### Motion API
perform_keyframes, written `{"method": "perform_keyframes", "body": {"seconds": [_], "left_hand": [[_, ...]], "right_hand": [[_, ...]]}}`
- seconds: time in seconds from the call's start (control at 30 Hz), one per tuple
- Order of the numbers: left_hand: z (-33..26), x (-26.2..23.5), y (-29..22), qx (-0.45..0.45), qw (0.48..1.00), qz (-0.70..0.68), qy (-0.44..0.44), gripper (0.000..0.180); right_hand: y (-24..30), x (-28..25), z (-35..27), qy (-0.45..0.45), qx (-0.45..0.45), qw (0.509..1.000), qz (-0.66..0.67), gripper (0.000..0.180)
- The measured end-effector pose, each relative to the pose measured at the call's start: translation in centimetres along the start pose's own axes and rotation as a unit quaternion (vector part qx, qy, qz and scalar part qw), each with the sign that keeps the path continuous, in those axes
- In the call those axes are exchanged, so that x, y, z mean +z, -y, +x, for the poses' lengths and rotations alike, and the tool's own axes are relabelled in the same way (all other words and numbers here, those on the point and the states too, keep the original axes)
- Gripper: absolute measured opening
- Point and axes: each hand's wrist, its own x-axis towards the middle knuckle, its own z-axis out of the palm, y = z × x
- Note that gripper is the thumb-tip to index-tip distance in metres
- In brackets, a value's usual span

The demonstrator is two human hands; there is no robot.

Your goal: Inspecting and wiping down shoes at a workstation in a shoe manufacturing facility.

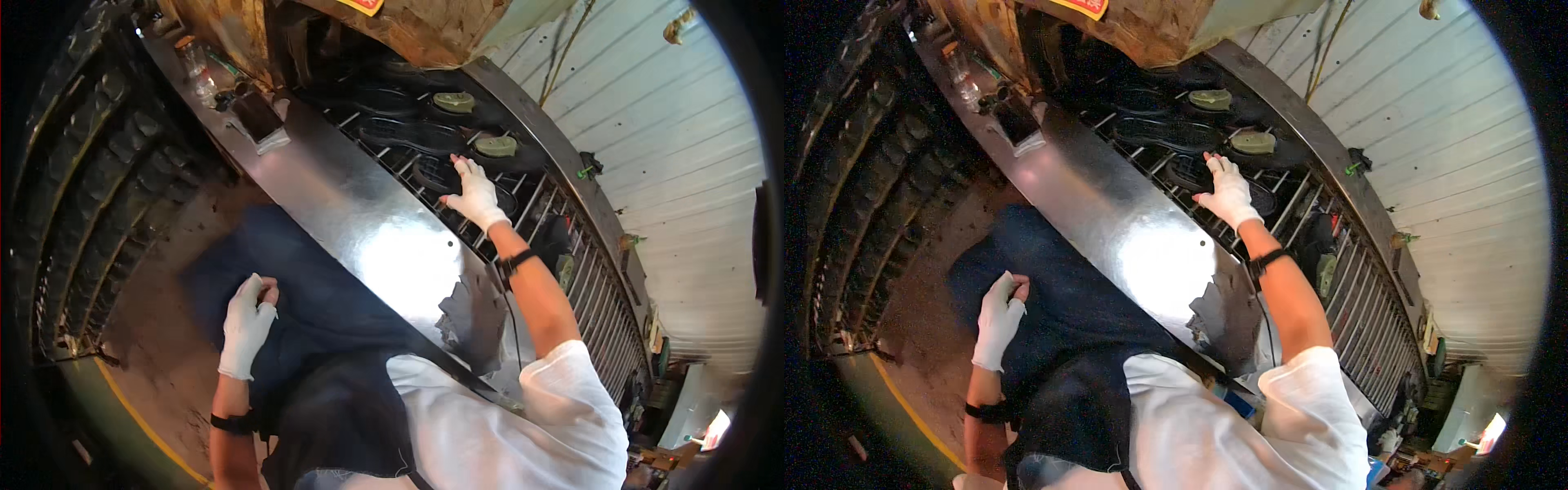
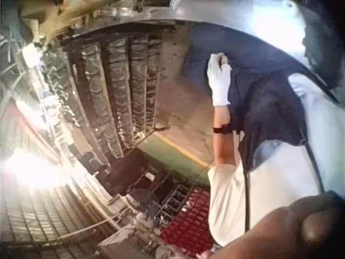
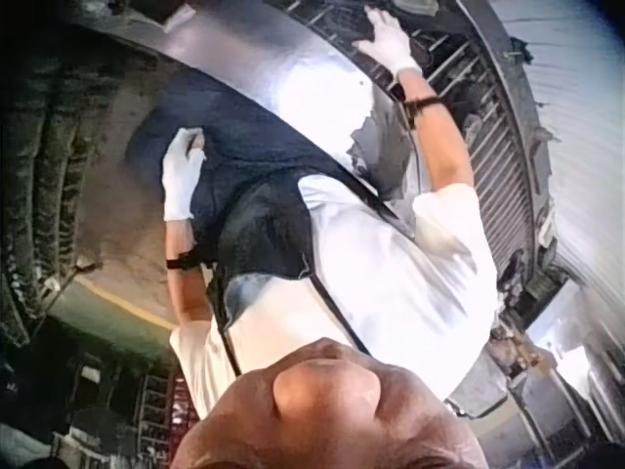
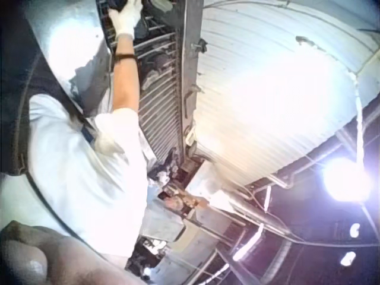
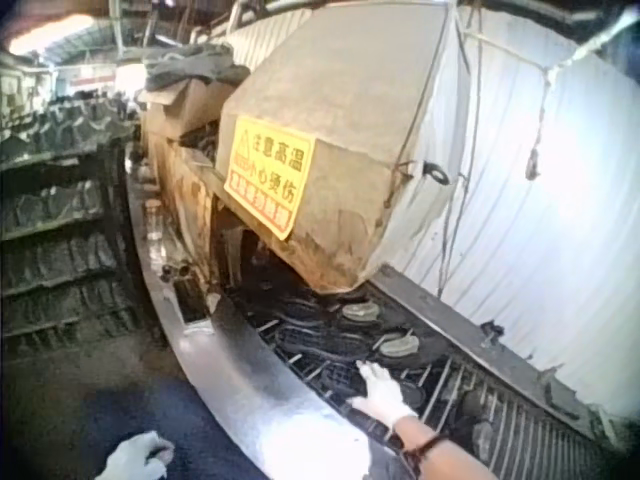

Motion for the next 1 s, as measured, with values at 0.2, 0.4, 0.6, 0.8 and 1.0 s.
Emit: {"method": "perform_keyframes", "body": {"seconds": [0.2,0.4,0.6,0.8,1.0], "left_hand": [[-0.9,0.0,0.0,-0.073,0.935,-0.344,-0.046,0.047],[2.5,4.0,-2.8,-0.113,0.825,-0.551,0.047,0.062],[2.0,2.7,-3.5,-0.15,0.849,-0.496,-0.098,0.049],[-0.7,5.9,4.2,-0.306,0.839,-0.419,-0.161,0.066],[-0.2,4.4,2.3,-0.263,0.861,-0.432,-0.059,0.067]], "right_hand": [[7.1,-5.1,0.8,0.019,-0.027,0.999,-0.036,0.087],[18.6,-11.1,-4.7,0.033,-0.42,0.9,0.114,0.083],[-0.8,-1.4,0.1,-0.01,0.283,0.825,0.49,0.097],[-7.9,-2.9,9.9,-0.075,0.574,0.544,0.608,0.093],[-9.1,-0.5,10.3,-0.129,0.608,0.534,0.574,0.088]]}}
